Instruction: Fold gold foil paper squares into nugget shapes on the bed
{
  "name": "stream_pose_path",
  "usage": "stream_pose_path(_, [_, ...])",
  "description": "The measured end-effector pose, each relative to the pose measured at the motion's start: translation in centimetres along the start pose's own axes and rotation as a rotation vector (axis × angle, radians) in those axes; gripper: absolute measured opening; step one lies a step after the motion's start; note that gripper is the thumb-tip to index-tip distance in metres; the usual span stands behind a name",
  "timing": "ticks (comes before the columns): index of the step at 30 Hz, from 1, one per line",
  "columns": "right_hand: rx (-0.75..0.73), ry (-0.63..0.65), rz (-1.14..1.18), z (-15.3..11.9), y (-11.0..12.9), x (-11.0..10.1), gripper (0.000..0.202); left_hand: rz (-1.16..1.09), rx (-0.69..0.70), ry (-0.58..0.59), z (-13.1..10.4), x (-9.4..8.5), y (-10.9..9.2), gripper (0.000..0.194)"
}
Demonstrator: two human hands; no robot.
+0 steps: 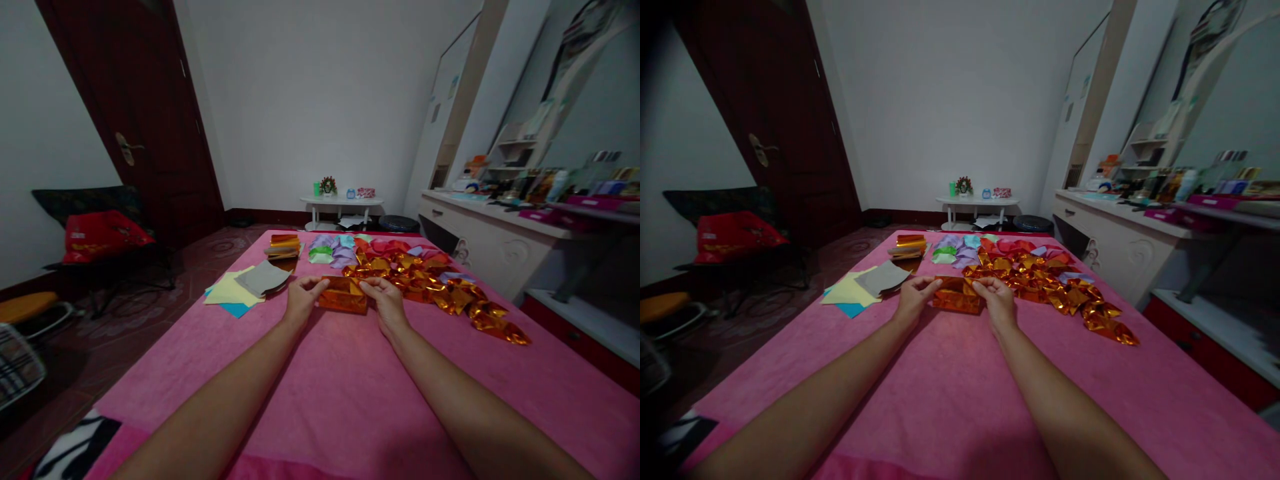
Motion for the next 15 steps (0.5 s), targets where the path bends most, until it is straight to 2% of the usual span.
stream_pose_path(8, [0.004, 0.003, -0.061, 0.14, -0.34, -0.32, 0.031, -0.02, -0.062, -0.013, 0.1, -0.13, 0.39, 0.037])
stream_pose_path(12, [-0.005, 0.007, -0.087, 0.18, -0.35, -0.34, 0.037, -0.044, -0.046, 0.01, -0.11, -0.03, -0.02, 0.047])
stream_pose_path(15, [0.005, 0.07, -0.083, 0.07, -0.27, 0.3, 0.046, -0.064, -0.047, 0.027, -0.32, 0.11, -0.21, 0.056])
Point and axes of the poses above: each hand's wrist, its own z-axis towards the middle knuckle, its own x-axis out of the palm, y = z × x, the point moved 7 cm from there along z, towards the middle knuckle, and after that the axes turned 11 degrees about -x, right-handed, at the moved point
